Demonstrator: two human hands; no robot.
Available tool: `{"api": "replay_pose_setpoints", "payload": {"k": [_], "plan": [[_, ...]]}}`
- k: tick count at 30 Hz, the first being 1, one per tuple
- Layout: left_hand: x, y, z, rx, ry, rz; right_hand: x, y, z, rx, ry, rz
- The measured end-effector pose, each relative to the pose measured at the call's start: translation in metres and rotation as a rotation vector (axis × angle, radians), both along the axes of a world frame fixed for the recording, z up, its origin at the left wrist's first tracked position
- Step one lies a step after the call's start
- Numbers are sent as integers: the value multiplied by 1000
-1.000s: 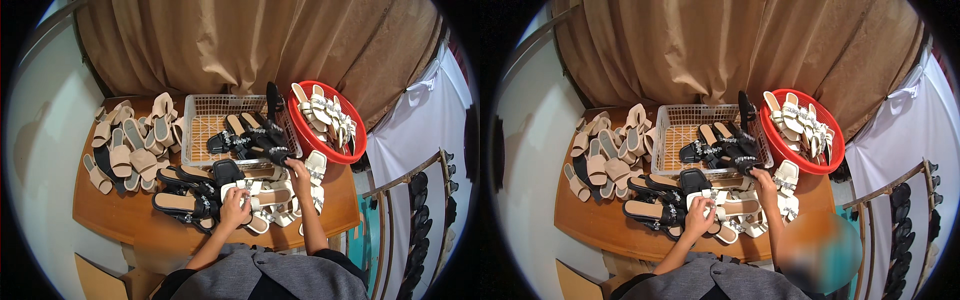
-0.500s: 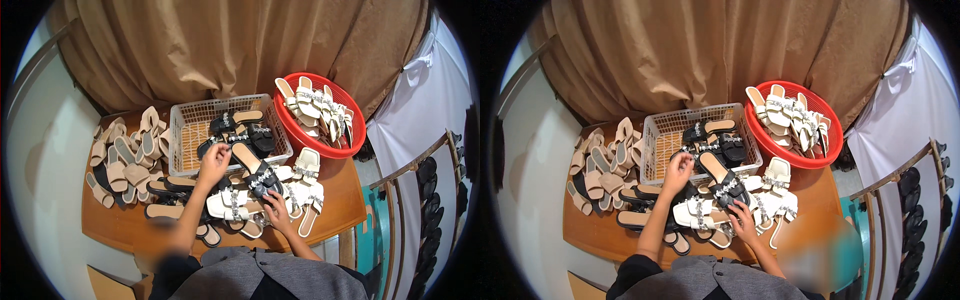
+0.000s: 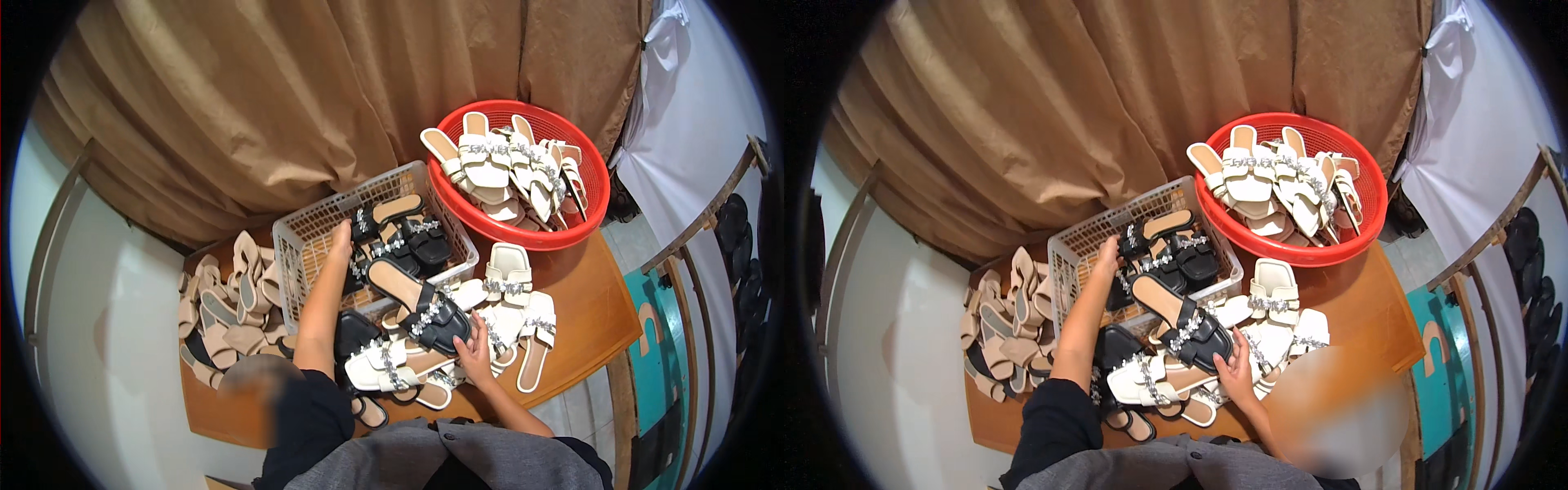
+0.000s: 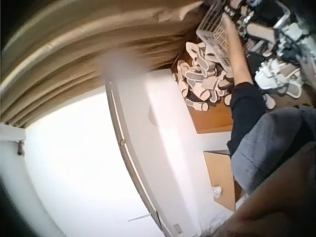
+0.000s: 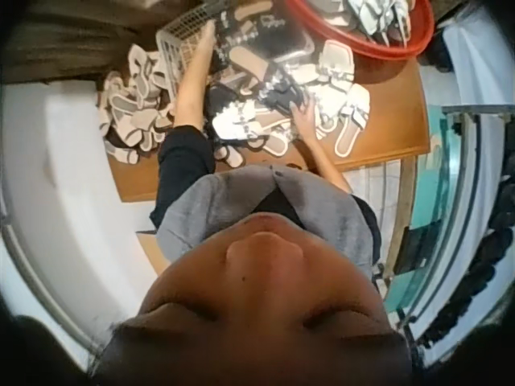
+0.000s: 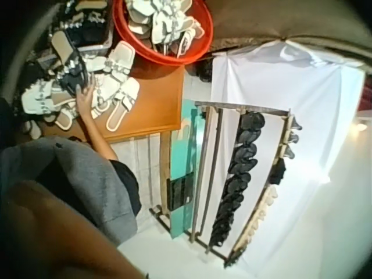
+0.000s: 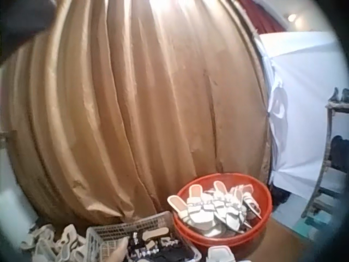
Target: Organizing and inspecting various types of sandals on a storage shelf and a table.
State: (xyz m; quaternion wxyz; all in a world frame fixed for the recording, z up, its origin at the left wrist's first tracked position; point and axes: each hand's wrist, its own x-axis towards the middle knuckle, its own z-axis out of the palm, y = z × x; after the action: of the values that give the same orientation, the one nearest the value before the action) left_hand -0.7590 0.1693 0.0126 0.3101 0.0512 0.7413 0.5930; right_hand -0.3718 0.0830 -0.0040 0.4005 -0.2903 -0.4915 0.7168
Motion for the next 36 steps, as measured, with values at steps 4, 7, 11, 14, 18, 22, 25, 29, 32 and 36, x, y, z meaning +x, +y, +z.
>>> {"api": "replay_pose_setpoints", "payload": {"k": [4,7,11,14,18,22,25,29,32,36], "plan": [[-27,3,-11,20,-40,-10,-7,-2,9,-6,6,99],[-25,9,-10,58,-230,-49,-8,3,-3,-49,55,107],[-18,9,1,-100,-208,-129,-6,6,-2,-31,72,122],[-23,-9,-1,60,-223,-140,-8,8,-5,-111,137,203],[10,-17,40,-65,-119,-195,-5,12,-5,-170,182,182],[29,-60,89,200,12,-313,4,14,-5,-254,235,194],[71,-80,144,174,48,-187,19,20,-3,-272,385,192],[77,-140,162,343,9,-245,42,34,18,-263,555,193],[103,-179,170,352,-108,-300,72,46,28,-168,501,126],[171,-220,174,269,-208,-314,121,55,35,-14,384,151]]}}
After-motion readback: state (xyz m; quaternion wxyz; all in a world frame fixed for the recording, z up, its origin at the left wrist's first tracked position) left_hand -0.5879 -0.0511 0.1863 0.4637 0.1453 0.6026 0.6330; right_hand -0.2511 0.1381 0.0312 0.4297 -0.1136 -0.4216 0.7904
